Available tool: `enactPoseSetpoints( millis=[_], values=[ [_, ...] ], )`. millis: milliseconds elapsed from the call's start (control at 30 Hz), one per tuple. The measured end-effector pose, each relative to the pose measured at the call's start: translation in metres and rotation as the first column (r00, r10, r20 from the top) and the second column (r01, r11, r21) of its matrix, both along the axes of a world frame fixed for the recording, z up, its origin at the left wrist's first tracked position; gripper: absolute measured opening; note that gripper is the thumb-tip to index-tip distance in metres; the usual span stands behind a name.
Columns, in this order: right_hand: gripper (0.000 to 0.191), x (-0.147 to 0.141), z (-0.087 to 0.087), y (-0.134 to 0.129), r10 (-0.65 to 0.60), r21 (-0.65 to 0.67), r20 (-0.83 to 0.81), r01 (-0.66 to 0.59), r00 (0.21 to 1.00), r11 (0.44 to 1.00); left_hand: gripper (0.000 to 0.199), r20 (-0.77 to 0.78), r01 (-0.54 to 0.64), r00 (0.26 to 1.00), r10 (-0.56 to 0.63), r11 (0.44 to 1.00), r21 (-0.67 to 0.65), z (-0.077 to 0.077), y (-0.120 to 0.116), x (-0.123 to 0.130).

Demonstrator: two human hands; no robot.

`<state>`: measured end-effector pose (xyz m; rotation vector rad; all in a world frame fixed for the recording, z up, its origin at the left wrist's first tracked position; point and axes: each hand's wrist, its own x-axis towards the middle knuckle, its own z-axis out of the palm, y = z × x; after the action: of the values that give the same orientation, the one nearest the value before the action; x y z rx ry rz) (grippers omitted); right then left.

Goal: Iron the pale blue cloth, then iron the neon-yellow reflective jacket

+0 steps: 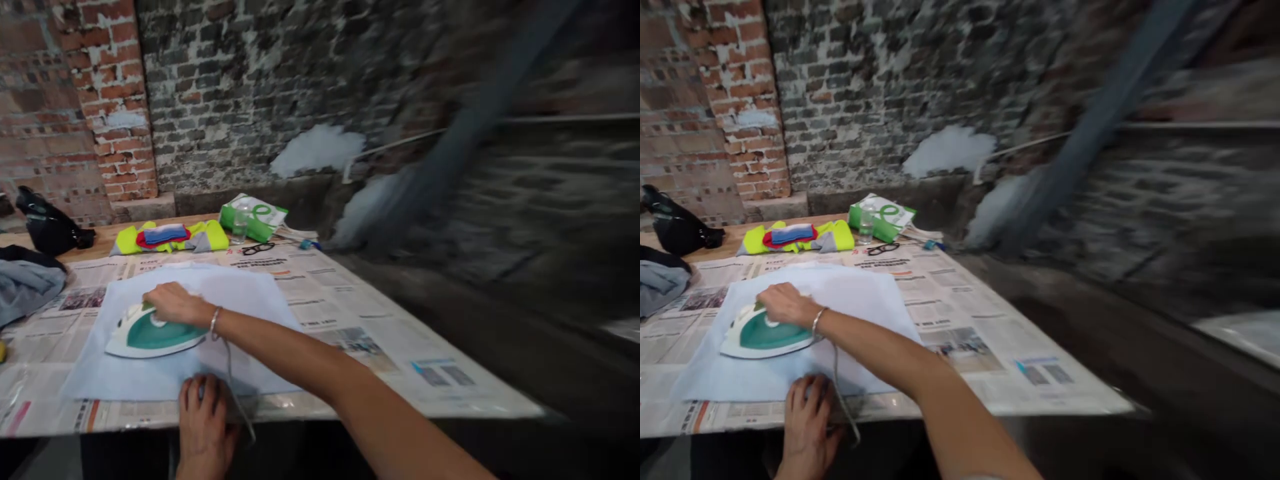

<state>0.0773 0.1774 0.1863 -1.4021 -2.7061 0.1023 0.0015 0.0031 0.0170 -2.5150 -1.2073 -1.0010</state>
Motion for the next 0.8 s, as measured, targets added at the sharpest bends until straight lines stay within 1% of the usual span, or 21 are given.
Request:
enactPoseSetpoints(
  millis=[67, 133, 233, 333, 400, 433, 500, 600, 667, 733, 800],
  values=[
    [0.029, -0.012, -0.002, -0.009, 0.0, 0.059, -0.029, 0.002, 1.0, 0.998, 0.062, 0.027, 0.002, 1.0, -0.002, 1.0, 0.01, -0.002, 0.004, -0.002],
    [0.029, -0.021, 0.0, -0.013, -0.026, 0.093, -0.057, 0.031, 0.998, 0.995, 0.06, 0.052, -0.001, 0.999, 0.0, 1.0, 0.017, -0.004, 0.007, -0.003],
    [0.031, -0.018, 0.009, -0.015, -0.087, 0.095, -0.066, 0.093, 0.994, 0.991, 0.059, 0.036, 0.013, 0.999, -0.014, 0.999, 0.034, -0.006, 0.01, -0.004],
    [0.03, 0.007, 0.011, -0.02, -0.144, 0.076, -0.038, 0.147, 0.989, 0.986, 0.059, 0.037, 0.011, 0.999, -0.012, 0.999, 0.039, -0.009, 0.01, -0.005],
    [0.029, 0.034, 0.005, -0.024, -0.204, 0.071, -0.017, 0.205, 0.979, 0.976, 0.057, 0.039, -0.001, 0.999, 0.0, 0.999, 0.035, -0.009, 0.009, -0.005],
    [0.029, 0.05, 0.001, -0.027, -0.257, 0.072, -0.007, 0.256, 0.966, 0.964, 0.057, 0.026, 0.0, 1.0, -0.001, 0.999, 0.037, -0.009, 0.009, -0.005],
    [0.031, 0.082, -0.006, -0.031, -0.388, 0.073, 0.01, 0.386, 0.922, 0.92, 0.056, -0.012, 0.014, 1.0, -0.013, 0.998, 0.056, -0.007, 0.009, -0.006],
    [0.032, 0.132, -0.01, -0.033, -0.559, 0.065, 0.03, 0.556, 0.829, 0.828, 0.053, -0.018, 0.02, 1.0, -0.018, 0.996, 0.081, -0.001, 0.007, -0.006],
    [0.033, 0.164, -0.01, -0.03, -0.644, 0.056, 0.041, 0.641, 0.764, 0.765, 0.053, -0.023, 0.012, 1.0, -0.011, 0.997, 0.082, 0.003, 0.006, -0.006],
    [0.035, 0.193, -0.01, -0.027, -0.723, 0.048, 0.049, 0.722, 0.689, 0.69, 0.053, -0.04, 0.012, 0.999, -0.008, 0.997, 0.082, 0.007, 0.005, -0.006],
    [0.037, 0.218, -0.01, -0.027, -0.781, 0.039, 0.057, 0.78, 0.622, 0.625, 0.053, -0.05, 0.013, 0.999, -0.008, 0.996, 0.084, 0.009, 0.004, -0.005]
  ],
)
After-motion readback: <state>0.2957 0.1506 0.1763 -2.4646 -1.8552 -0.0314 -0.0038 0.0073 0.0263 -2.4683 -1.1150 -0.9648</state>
